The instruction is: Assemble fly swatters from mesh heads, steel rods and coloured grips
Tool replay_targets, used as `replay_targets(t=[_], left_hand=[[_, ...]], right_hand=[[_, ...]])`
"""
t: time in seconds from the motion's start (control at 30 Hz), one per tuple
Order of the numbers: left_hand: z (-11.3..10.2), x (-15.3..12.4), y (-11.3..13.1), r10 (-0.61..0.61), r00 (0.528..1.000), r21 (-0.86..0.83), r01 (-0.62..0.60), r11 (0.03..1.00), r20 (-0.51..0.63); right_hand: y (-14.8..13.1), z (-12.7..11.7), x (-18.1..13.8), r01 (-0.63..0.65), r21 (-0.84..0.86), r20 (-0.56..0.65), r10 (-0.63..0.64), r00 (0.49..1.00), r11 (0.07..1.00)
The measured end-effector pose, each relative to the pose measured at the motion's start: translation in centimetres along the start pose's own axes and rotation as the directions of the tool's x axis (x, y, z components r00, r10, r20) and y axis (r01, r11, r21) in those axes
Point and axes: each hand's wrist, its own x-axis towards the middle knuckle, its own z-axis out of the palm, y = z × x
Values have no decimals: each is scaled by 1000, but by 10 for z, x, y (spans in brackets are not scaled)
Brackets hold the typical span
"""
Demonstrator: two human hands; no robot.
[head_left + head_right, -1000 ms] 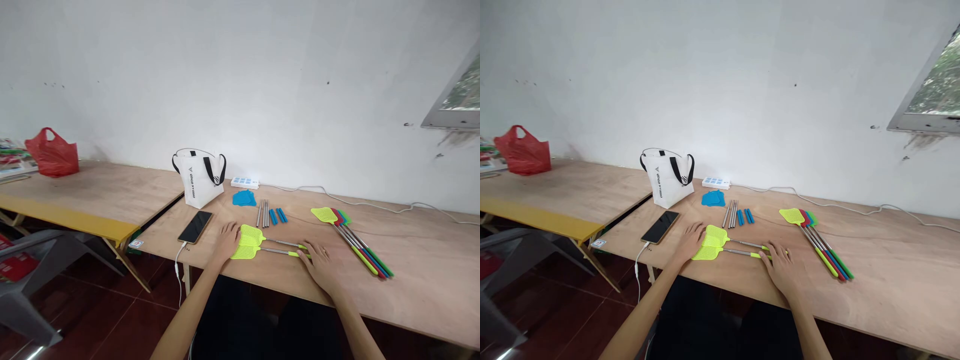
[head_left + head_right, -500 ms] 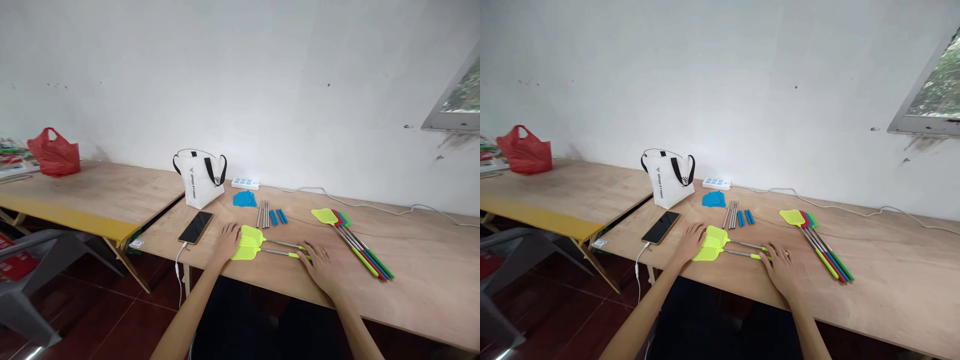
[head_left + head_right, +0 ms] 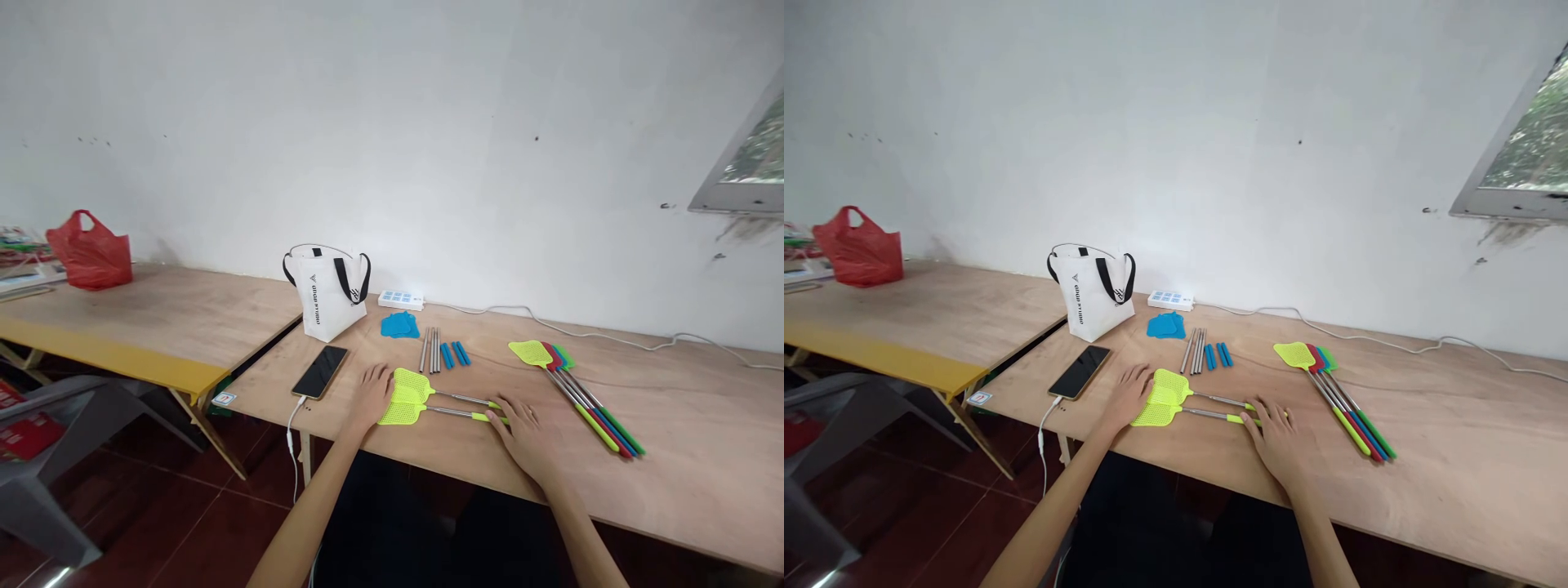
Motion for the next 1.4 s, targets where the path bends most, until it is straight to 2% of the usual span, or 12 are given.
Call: replay_targets(t=[0.4, 1.17, 1.4], left_hand=[[1, 0, -1, -1, 1000, 4, 1, 1000, 2], [-3, 0, 2, -16, 999, 14, 16, 1000, 29], [-1, 0, 0, 3, 1000, 12, -3, 1000, 13]], right_hand=[[0, 2, -1, 5, -1, -27, -5, 1000, 1000], [-2, 1, 0, -17, 7, 9, 17, 1000, 1000], [-1, -6, 2, 38, 66, -20, -36, 999, 997]])
